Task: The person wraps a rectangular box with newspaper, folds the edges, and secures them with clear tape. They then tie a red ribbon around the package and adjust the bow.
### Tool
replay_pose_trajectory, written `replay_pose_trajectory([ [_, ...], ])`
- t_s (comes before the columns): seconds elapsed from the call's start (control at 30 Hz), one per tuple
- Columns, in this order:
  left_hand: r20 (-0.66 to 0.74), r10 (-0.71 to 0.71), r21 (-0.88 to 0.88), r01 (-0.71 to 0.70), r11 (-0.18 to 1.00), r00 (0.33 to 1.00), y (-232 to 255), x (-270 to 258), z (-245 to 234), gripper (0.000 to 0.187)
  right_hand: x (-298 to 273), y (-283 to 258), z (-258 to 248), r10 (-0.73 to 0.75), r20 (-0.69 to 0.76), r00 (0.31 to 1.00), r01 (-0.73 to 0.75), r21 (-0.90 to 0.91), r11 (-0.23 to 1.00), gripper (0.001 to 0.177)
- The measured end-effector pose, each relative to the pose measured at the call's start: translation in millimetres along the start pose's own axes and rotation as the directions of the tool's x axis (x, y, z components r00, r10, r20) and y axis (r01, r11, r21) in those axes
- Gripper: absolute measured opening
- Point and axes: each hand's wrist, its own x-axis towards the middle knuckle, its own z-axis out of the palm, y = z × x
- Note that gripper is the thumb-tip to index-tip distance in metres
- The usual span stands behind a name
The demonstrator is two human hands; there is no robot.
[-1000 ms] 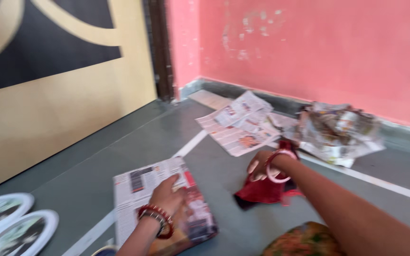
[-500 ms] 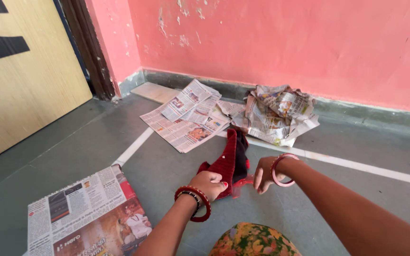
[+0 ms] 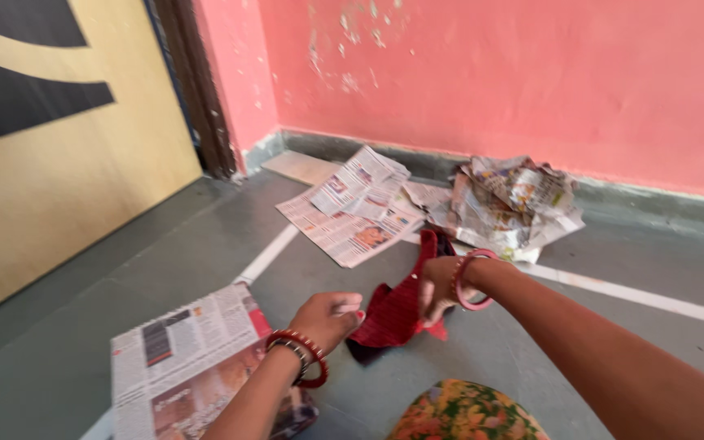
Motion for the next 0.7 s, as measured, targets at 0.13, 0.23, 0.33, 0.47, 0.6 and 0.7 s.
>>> replay_pose_trajectory([
  [0.13,0.024,0.018,-0.230,-0.012,0.973,1.000,-10.1,-38.7,-41.5,0.054,-20.5,-86.1,-23.8,-0.170,-0.057,0.984,0.172,0.040,0.984,0.025],
  [0.23,0.045,0.042,-0.202,-0.033,0.979,0.998,-23.1,-72.7,-77.1,0.063,-28.3,-151.8,-27.8,-0.206,-0.078,0.975,0.212,0.072,0.975,0.025],
  [0.33,0.081,0.297,-0.318,-0.258,0.912,0.951,-32.1,-110.1,-107.4,0.064,-27.9,-199.8,-21.6,-0.383,-0.066,0.921,0.382,0.333,0.862,0.025],
  [0.47,0.011,0.148,-0.360,-0.134,0.923,0.989,-54.2,-155.6,-135.4,0.054,-3.7,-241.2,4.0,-0.557,-0.193,0.808,0.558,0.552,0.619,0.025],
  [0.6,-0.091,0.021,-0.478,-0.062,0.876,0.996,-89.0,-187.8,-146.8,0.033,23.0,-256.1,38.8,-0.493,-0.289,0.821,0.560,0.578,0.594,0.027],
  [0.7,-0.154,-0.142,-0.577,0.027,0.816,0.978,-112.1,-198.8,-146.5,0.031,38.2,-256.8,58.5,-0.442,-0.316,0.839,0.542,0.554,0.632,0.034],
])
